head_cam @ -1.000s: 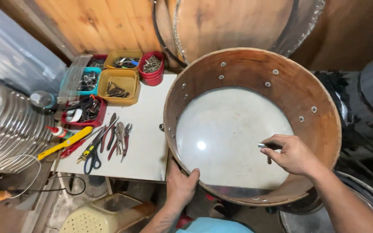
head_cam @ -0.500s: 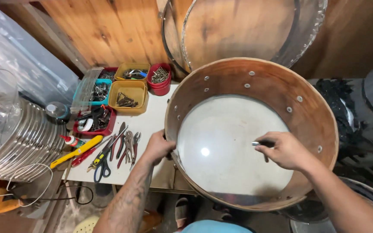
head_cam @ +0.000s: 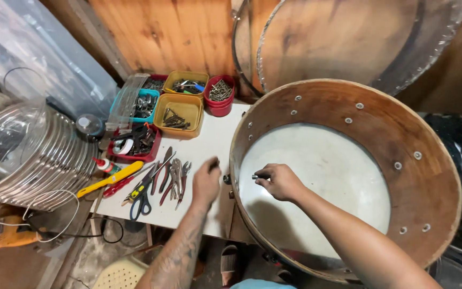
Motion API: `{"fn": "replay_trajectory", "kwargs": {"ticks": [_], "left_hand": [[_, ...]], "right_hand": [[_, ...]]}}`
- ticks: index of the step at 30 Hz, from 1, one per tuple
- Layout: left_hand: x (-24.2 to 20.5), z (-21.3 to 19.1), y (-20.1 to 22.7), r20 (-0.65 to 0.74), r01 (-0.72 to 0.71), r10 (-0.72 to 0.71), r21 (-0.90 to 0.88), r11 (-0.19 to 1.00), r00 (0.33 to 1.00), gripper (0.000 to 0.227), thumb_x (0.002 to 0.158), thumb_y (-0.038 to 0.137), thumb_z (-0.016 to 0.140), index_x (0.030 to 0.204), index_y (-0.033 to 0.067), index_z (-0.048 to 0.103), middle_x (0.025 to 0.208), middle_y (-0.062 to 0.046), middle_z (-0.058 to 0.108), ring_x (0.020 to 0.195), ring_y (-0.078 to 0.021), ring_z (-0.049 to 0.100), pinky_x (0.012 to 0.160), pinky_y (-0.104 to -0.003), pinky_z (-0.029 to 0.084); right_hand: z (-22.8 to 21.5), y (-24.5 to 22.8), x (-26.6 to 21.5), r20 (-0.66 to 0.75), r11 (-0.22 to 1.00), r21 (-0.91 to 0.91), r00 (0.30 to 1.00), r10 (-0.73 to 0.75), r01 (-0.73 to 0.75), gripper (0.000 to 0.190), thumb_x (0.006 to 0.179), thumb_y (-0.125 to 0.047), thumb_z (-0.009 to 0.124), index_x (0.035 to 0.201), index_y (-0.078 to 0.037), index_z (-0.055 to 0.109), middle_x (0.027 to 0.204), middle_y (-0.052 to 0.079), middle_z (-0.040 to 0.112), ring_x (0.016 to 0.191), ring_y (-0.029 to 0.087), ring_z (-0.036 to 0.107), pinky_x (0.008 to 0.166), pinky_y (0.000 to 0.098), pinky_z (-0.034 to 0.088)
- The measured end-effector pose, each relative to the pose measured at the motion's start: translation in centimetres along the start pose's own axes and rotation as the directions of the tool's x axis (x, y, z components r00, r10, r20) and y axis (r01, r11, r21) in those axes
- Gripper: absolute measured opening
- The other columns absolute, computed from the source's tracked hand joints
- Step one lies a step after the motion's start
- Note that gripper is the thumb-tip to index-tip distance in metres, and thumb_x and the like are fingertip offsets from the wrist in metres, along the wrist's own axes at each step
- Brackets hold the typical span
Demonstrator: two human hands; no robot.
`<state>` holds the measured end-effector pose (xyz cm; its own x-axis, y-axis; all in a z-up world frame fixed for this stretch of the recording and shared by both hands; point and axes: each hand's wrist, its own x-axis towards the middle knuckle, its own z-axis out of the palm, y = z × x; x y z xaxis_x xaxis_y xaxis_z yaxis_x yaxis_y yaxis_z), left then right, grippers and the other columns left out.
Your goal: The person uses a drum key to tighten the tension rods on a wooden drum shell. They then place a clear plastic drumhead onto the shell and secure it with a metal rim, tightening the hardware to hold the head in place.
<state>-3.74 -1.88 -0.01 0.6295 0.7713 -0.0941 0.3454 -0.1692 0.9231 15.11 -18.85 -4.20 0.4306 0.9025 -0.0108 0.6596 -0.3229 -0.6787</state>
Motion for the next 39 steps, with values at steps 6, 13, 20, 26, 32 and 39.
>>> {"fn": "replay_trajectory", "kwargs": {"ticks": [6,13,20,26,32,39], "left_hand": [[-8.7,0.1,1.4,0.118,0.042,-0.027,-0.135,0.990,0.993,0.064,0.092,0.020,0.061,0.151,-0.0009,0.047,0.149,-0.034,0.048,0.131,-0.0465,0.056,0.113,-0.049,0.050],[-8.1,0.2,0.1,0.240,-0.080,0.093,-0.064,0.995,0.966,0.135,0.068,0.074,0.082,0.156,-0.0100,0.024,0.157,-0.041,0.027,0.140,-0.0565,0.037,0.119,-0.052,0.041],[-8.3,0.0,1.4,0.232,-0.068,0.086,-0.085,0.994,0.969,0.134,0.067,0.062,0.090,0.157,-0.0110,0.022,0.156,-0.042,0.029,0.140,-0.0575,0.036,0.119,-0.049,0.041],[-8.3,-0.4,1.6,0.253,-0.039,0.059,-0.085,0.996,0.966,0.134,0.067,0.062,0.090,0.157,-0.0097,0.021,0.157,-0.040,0.029,0.143,-0.0539,0.035,0.120,-0.047,0.040],[-8.0,0.3,0.6,0.228,0.030,-0.019,-0.045,0.999,0.973,0.121,0.064,0.051,0.088,0.160,0.0097,0.026,0.158,-0.016,0.046,0.145,-0.0248,0.048,0.120,-0.035,0.037],[-8.2,-0.4,1.9,0.267,0.122,-0.137,0.074,0.990,0.954,0.132,0.060,0.066,0.083,0.162,0.0105,0.019,0.162,-0.020,0.036,0.151,-0.0305,0.038,0.122,-0.041,0.033]], "right_hand": [[2.4,-1.6,1.1,-0.027,0.975,-0.057,0.976,-0.217,0.215,0.023,0.087,-0.026,0.076,0.106,-0.013,0.081,0.098,0.007,0.078,0.092,0.031,0.076,0.078,0.0419,0.061],[3.8,-0.9,1.1,-0.065,0.935,-0.130,0.938,-0.340,0.329,0.018,0.088,-0.026,0.075,0.104,-0.022,0.079,0.099,-0.001,0.076,0.093,0.026,0.076,0.078,0.0392,0.061],[6.2,1.7,1.4,-0.304,0.816,-0.279,0.760,-0.575,0.506,0.015,0.089,-0.022,0.074,0.104,-0.024,0.079,0.099,-0.002,0.076,0.098,0.018,0.075,0.086,0.0318,0.061],[5.5,1.4,2.2,-0.317,0.688,-0.351,0.611,-0.726,0.635,0.015,0.089,-0.017,0.074,0.103,-0.017,0.079,0.098,0.004,0.075,0.100,0.023,0.074,0.096,0.0360,0.059],[3.6,0.8,2.3,-0.136,0.565,-0.251,0.549,-0.825,0.786,0.026,0.099,-0.006,0.058,0.123,0.001,0.066,0.111,0.022,0.067,0.098,0.037,0.069,0.109,0.0536,0.052],[3.8,1.0,2.3,-0.087,0.706,-0.075,0.700,-0.708,0.705,0.026,0.098,-0.009,0.066,0.123,-0.003,0.068,0.118,0.017,0.068,0.102,0.034,0.070,0.090,0.0408,0.058]]}}
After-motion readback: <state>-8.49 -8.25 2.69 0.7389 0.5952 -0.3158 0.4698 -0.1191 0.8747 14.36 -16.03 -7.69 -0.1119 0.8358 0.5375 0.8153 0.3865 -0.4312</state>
